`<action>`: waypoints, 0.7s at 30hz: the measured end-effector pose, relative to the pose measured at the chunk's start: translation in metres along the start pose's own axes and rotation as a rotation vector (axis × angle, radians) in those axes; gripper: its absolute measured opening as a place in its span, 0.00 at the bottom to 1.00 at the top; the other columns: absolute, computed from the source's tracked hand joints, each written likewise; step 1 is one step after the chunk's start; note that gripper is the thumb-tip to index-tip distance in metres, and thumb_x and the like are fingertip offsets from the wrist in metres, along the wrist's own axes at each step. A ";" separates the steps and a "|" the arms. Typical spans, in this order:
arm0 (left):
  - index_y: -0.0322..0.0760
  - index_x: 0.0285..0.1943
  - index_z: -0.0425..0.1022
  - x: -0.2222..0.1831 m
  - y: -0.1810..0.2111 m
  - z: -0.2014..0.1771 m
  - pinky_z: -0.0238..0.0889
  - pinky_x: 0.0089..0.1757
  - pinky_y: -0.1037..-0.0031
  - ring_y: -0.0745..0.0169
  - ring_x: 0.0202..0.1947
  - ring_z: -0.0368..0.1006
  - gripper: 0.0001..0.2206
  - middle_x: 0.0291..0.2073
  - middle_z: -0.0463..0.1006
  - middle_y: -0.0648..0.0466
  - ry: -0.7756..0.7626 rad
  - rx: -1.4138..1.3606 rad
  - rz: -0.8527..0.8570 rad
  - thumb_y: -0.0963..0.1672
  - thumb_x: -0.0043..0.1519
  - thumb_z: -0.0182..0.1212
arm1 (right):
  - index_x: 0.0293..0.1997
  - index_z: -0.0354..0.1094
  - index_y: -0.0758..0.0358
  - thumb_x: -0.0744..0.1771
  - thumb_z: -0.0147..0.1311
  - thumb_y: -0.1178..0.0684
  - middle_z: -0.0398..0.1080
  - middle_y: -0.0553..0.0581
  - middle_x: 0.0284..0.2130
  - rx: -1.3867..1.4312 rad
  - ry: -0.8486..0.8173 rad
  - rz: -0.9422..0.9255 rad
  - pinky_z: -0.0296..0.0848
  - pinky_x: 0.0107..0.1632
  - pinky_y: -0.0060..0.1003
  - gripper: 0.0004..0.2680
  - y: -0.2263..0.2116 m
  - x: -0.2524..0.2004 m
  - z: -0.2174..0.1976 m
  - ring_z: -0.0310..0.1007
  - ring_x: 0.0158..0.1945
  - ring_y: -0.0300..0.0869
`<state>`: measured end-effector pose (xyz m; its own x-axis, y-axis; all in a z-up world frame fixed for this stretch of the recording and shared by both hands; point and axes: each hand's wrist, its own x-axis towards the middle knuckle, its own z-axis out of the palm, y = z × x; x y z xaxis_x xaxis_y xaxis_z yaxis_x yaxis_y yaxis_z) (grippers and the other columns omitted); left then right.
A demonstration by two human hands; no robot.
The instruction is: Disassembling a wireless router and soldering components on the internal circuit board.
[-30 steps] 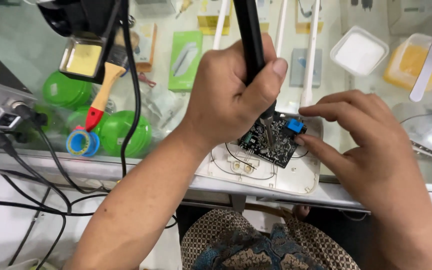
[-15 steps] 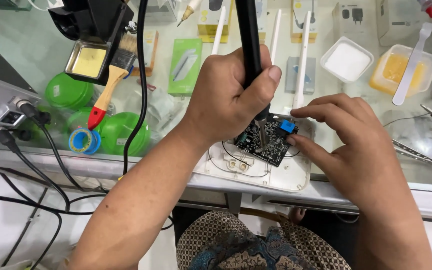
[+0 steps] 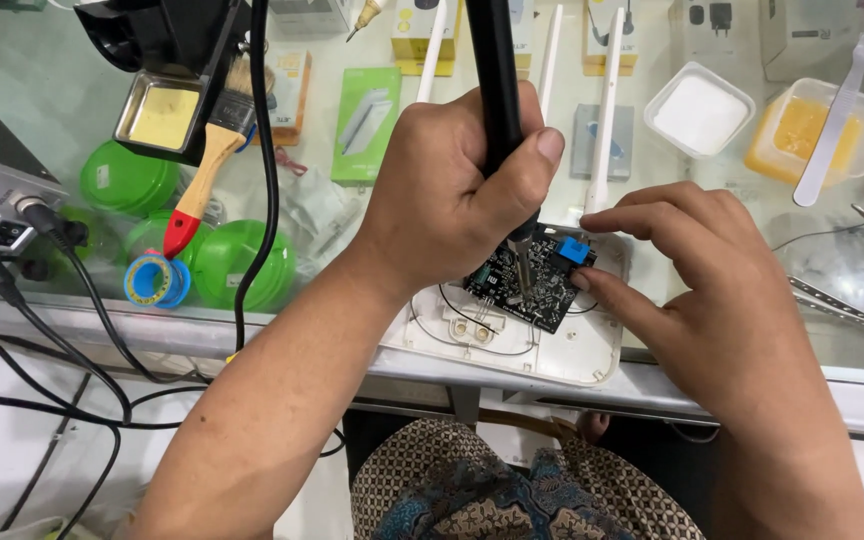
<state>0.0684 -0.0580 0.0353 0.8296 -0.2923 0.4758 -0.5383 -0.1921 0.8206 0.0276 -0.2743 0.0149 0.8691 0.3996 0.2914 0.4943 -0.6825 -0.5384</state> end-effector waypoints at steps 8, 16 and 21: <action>0.39 0.31 0.64 0.000 -0.001 0.000 0.57 0.30 0.76 0.69 0.24 0.61 0.14 0.23 0.63 0.60 0.005 0.034 0.017 0.49 0.67 0.47 | 0.53 0.73 0.58 0.64 0.66 0.52 0.72 0.55 0.47 -0.009 -0.011 -0.005 0.63 0.54 0.42 0.13 0.002 0.000 0.001 0.68 0.51 0.49; 0.40 0.32 0.63 0.000 0.000 -0.001 0.56 0.30 0.76 0.69 0.25 0.61 0.13 0.23 0.62 0.60 -0.004 0.011 0.017 0.49 0.67 0.47 | 0.53 0.74 0.59 0.64 0.66 0.53 0.73 0.55 0.47 -0.006 -0.011 0.002 0.63 0.54 0.42 0.13 0.001 0.000 0.001 0.68 0.51 0.49; 0.40 0.32 0.64 0.000 -0.001 -0.001 0.57 0.30 0.76 0.70 0.24 0.61 0.13 0.23 0.63 0.61 -0.004 0.027 0.026 0.49 0.67 0.47 | 0.53 0.74 0.58 0.64 0.65 0.53 0.73 0.55 0.47 -0.004 -0.012 0.006 0.63 0.53 0.42 0.13 0.000 0.000 0.000 0.68 0.51 0.49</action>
<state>0.0694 -0.0572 0.0347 0.8145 -0.3009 0.4959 -0.5638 -0.2092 0.7990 0.0274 -0.2740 0.0151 0.8719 0.4026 0.2787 0.4891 -0.6875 -0.5367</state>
